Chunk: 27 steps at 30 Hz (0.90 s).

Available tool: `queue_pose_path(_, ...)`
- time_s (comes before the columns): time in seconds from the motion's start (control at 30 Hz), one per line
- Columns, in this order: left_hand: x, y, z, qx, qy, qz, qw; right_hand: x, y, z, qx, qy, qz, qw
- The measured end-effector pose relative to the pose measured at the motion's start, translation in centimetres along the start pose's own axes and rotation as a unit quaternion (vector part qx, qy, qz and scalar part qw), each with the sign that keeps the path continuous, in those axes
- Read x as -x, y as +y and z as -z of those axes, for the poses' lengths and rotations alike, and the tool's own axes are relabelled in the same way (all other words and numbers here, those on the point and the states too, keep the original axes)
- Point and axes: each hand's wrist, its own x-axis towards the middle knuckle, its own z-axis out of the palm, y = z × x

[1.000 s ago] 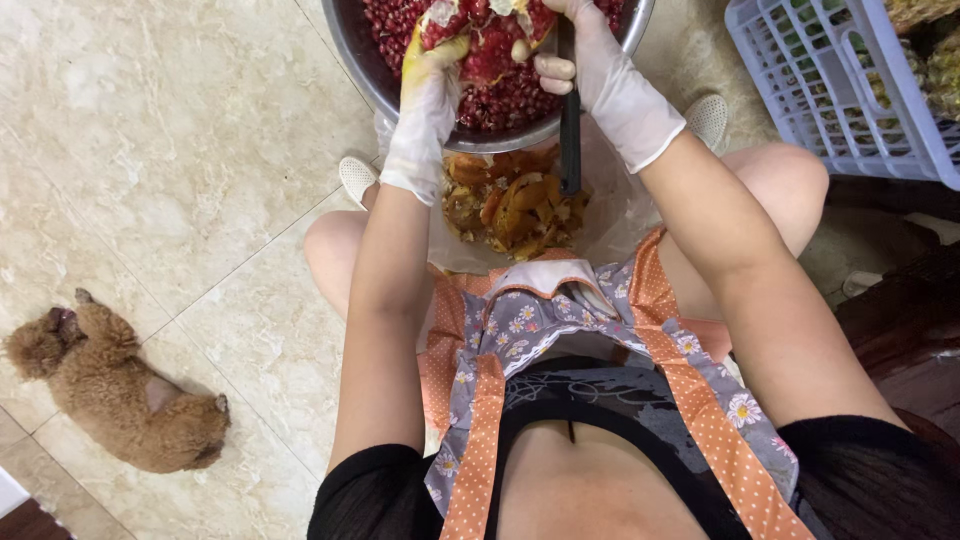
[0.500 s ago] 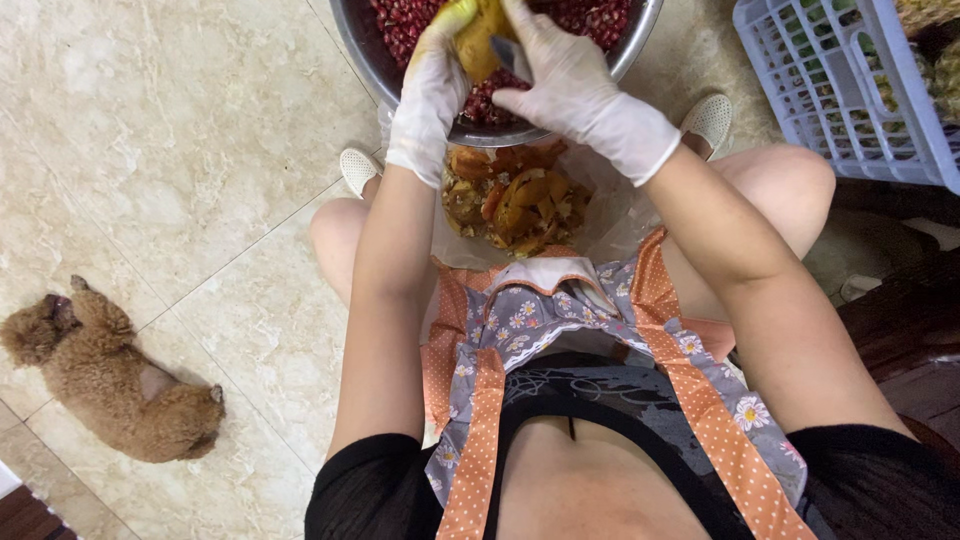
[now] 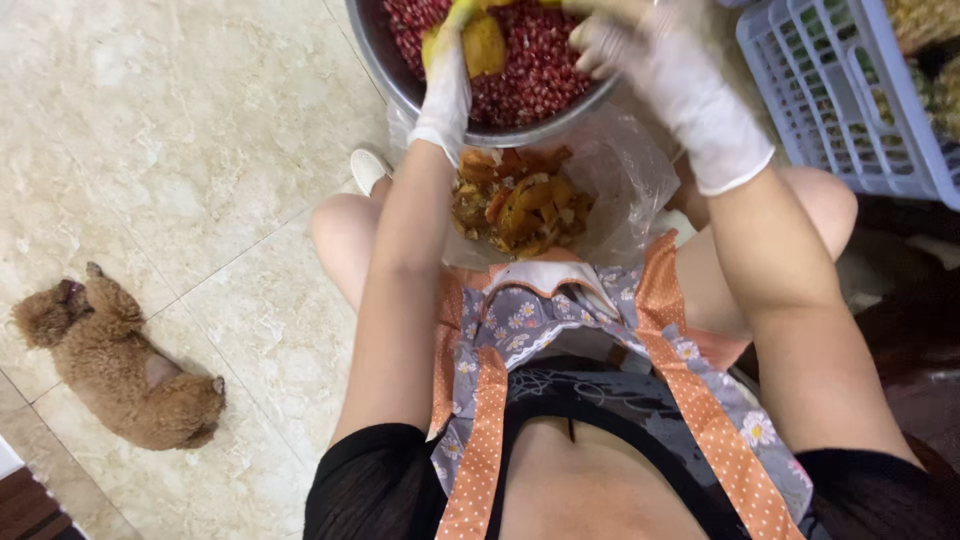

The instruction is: The person sits on the floor and uses a knife to cut open pomegranates, then separates the seeds from the peel by hand into a metal bowl. The discarded peels are placed into a plastic bag on the floor.

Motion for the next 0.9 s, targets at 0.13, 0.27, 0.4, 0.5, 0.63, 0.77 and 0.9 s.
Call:
queue_pose_path(0.13, -0.2, 0.5, -0.9, 0.199, 0.019, 0.248, 0.948, 0.5, -1.4, -2.4, -0.175, -0.214, -0.013, 0.961)
queue_pose_path(0.27, -0.4, -1.2, -1.7, 0.326, -0.026, 0.287, 0.9, -0.1, -1.8, -5.8, -0.231, -0.045, -0.155, 0.959)
queue_pose_path(0.4, -1.4, -1.5, -2.0, 0.315, 0.0, 0.267, 0.911, 0.6, -2.9, -5.5, -0.094, 0.149, 0.05, 0.983)
queue_pose_path(0.5, -1.6, -1.5, -2.2, 0.27, 0.009, 0.253, 0.929, 0.3, -2.2, -5.4, -0.041, 0.208, 0.126, 0.969)
queue_pose_path(0.63, -1.4, -0.5, -2.4, 0.296, -0.005, 0.236, 0.926, -1.3, 0.4, -7.7, -0.097, 0.074, -0.099, 0.988)
queue_pose_path(0.77, -1.5, 0.2, -1.7, 0.323, 0.022, 0.255, 0.911, -0.9, 2.1, -9.1, -0.169, 0.034, -0.098, 0.98)
queue_pose_path(0.9, -0.9, 0.1, -1.8, 0.322, -0.008, 0.222, 0.92, -0.5, 0.6, -9.1, -0.117, 0.097, 0.012, 0.988)
